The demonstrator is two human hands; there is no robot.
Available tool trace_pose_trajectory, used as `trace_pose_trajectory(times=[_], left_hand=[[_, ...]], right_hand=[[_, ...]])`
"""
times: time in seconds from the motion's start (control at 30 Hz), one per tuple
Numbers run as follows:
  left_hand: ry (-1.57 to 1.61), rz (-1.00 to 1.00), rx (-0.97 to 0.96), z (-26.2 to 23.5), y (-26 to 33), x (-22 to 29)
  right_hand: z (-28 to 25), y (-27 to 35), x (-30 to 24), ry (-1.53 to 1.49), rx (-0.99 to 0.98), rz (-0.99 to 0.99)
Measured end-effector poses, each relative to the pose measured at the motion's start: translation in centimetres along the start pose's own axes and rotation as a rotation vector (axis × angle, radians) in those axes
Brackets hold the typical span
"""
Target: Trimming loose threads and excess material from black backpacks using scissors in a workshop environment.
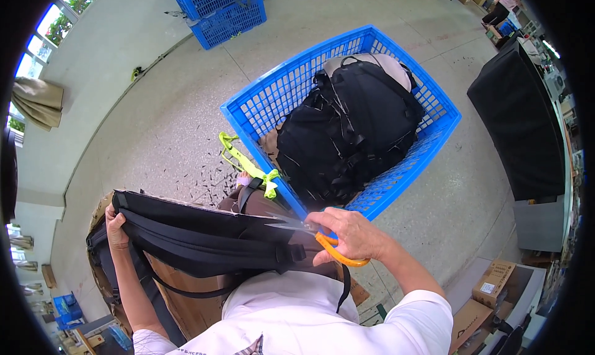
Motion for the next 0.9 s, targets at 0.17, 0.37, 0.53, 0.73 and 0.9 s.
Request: trace_pose_trajectory(times=[0.17,0.37,0.53,0.73,0.9], left_hand=[[0.031,0.05,-0.041,-0.4,0.1,0.0],[0.014,0.053,-0.016,-1.7,0.3,-0.4],[0.04,0.058,-0.042,-1.6,0.2,-0.4],[0.064,0.062,-0.036,-1.2,0.2,-0.2],[0.035,0.055,-0.05,-1.3,0.1,-0.3]], right_hand=[[-0.6,-0.5,0.0,-0.029,-0.053,-0.028],[-0.5,-0.7,0.0,-0.034,-0.02,-0.022],[-0.6,-0.8,0.3,-0.014,-0.006,-0.026],[-0.9,-1.1,0.3,-0.01,-0.015,-0.035],[-0.9,-1.4,0.2,-0.022,-0.042,-0.055]])
Point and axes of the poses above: each hand's wrist, its own y-axis away from the middle knuckle, its own z-axis out of the palm, x = y × z, the point moved 1 cm from there along -y, towards the middle knuckle, and after that the axes turned 5 degrees about -z, right-handed, at the moved point
